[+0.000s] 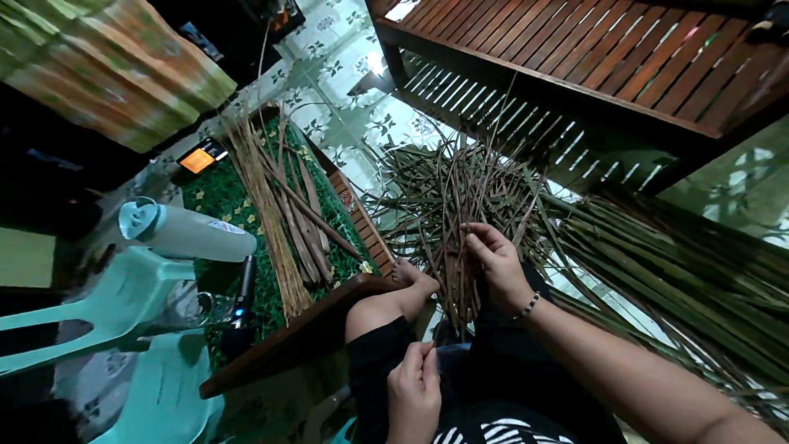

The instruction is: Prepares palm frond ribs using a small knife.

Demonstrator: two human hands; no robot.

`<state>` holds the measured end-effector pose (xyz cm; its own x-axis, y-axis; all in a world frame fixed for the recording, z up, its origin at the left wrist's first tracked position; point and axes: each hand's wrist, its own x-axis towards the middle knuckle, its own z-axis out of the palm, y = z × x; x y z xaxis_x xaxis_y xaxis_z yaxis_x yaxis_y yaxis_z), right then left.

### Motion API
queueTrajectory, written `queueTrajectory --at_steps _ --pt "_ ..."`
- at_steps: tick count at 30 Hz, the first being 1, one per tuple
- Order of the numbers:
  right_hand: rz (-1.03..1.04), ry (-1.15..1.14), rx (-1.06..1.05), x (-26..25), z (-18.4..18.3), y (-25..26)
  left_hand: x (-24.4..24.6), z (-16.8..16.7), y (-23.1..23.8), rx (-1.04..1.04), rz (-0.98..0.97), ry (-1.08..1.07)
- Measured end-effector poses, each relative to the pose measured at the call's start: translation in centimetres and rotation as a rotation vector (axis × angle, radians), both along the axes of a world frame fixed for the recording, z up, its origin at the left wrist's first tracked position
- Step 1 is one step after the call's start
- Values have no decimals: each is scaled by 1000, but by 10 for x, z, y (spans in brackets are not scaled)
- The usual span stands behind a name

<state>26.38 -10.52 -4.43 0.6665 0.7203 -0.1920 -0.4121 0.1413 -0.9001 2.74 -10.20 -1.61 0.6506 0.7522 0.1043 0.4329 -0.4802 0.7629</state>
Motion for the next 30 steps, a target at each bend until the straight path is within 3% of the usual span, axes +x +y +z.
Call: queueTrajectory --at_steps 13,30 --pt "-7 109 -9 7 -4 4 -26 6 -5 172 0 116" --pt "-49 79 -52 21 -6 7 -86 19 1 298 1 238"
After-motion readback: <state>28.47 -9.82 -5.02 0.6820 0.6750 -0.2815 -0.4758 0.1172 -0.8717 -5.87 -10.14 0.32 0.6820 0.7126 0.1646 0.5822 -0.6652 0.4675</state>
